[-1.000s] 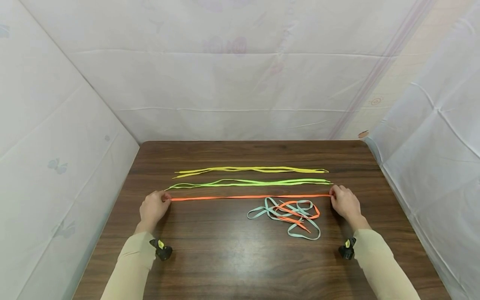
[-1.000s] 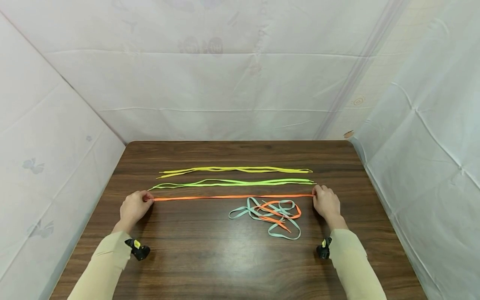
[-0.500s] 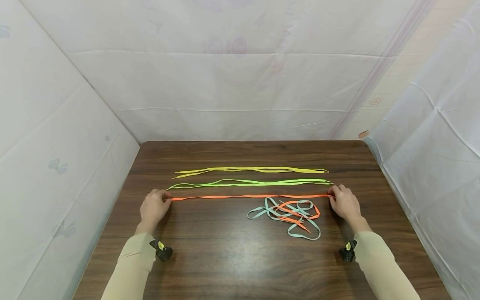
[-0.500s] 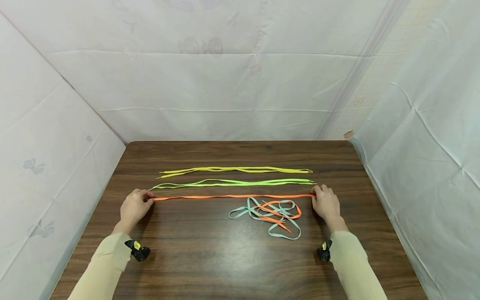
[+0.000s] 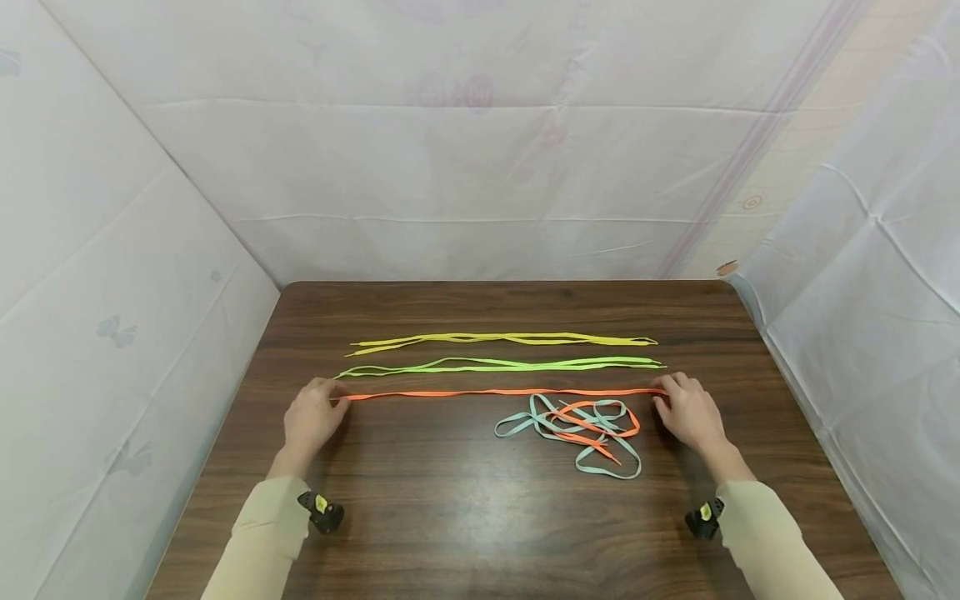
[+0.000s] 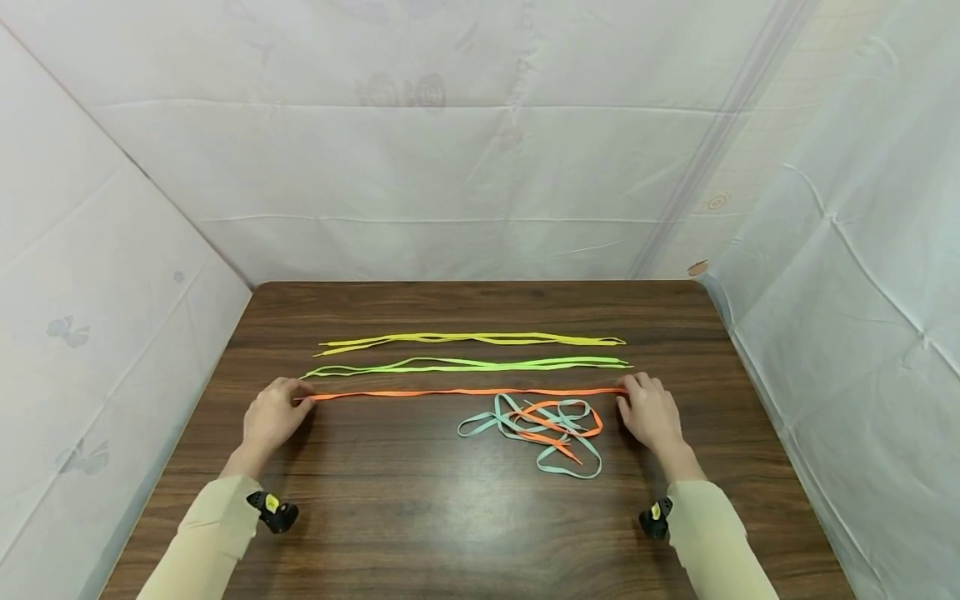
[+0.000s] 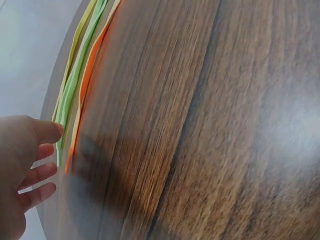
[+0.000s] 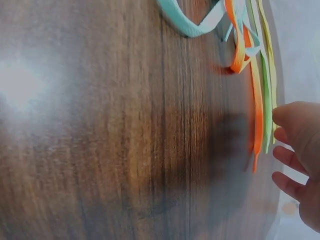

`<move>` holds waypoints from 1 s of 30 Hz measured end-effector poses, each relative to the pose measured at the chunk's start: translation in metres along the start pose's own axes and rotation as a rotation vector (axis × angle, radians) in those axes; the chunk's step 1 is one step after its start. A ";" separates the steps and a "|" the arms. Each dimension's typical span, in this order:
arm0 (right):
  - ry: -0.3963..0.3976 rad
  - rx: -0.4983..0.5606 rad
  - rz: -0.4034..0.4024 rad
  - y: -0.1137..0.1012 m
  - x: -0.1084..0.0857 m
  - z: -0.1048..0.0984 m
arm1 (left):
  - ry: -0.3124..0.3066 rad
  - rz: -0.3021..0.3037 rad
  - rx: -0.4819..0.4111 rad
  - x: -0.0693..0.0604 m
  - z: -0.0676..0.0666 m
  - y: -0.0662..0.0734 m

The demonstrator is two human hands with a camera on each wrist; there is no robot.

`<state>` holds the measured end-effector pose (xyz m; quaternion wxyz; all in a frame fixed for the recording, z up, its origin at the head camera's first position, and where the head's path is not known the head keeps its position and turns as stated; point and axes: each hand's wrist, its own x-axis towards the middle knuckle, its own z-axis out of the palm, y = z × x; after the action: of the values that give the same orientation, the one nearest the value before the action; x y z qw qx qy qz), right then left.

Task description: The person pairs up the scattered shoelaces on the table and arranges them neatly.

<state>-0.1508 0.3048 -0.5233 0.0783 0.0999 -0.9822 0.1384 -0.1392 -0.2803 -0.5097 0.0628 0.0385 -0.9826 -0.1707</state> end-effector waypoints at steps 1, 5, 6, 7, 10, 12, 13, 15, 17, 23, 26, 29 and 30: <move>0.004 0.004 -0.013 -0.001 -0.001 0.000 | -0.004 0.006 0.002 0.000 0.000 0.002; 0.027 0.019 -0.092 -0.006 -0.006 0.001 | -0.026 0.036 0.006 -0.002 0.001 0.012; 0.030 0.023 -0.113 -0.007 -0.007 0.001 | -0.031 0.045 0.010 -0.002 0.002 0.015; 0.030 0.028 -0.131 -0.009 -0.008 0.002 | -0.034 0.055 0.011 -0.002 0.002 0.018; 0.019 0.048 -0.170 -0.013 -0.012 0.004 | -0.037 0.091 0.012 -0.003 0.004 0.028; 0.011 0.057 -0.186 -0.015 -0.015 0.005 | -0.039 0.121 0.017 -0.004 0.006 0.035; 0.010 0.065 -0.195 -0.017 -0.016 0.006 | -0.041 0.136 0.018 -0.004 0.008 0.039; 0.011 0.073 -0.223 -0.019 -0.018 0.007 | -0.044 0.164 0.024 -0.005 0.011 0.047; 0.014 0.083 -0.250 -0.020 -0.020 0.010 | -0.047 0.190 0.025 -0.006 0.014 0.054; 0.011 0.090 -0.301 -0.022 -0.027 0.015 | -0.043 0.265 0.000 -0.008 0.023 0.078; 0.011 0.085 -0.319 -0.022 -0.029 0.017 | -0.042 0.298 -0.010 -0.009 0.028 0.089; 0.025 0.085 -0.341 -0.022 -0.030 0.020 | -0.045 0.328 -0.013 -0.009 0.033 0.100; 0.034 0.086 -0.349 -0.021 -0.031 0.020 | -0.049 0.335 -0.016 -0.009 0.034 0.104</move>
<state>-0.1190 0.2844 -0.5428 0.1135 0.2698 -0.9416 0.1664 -0.1410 -0.1706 -0.5075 0.0666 -0.1303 -0.9751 -0.1665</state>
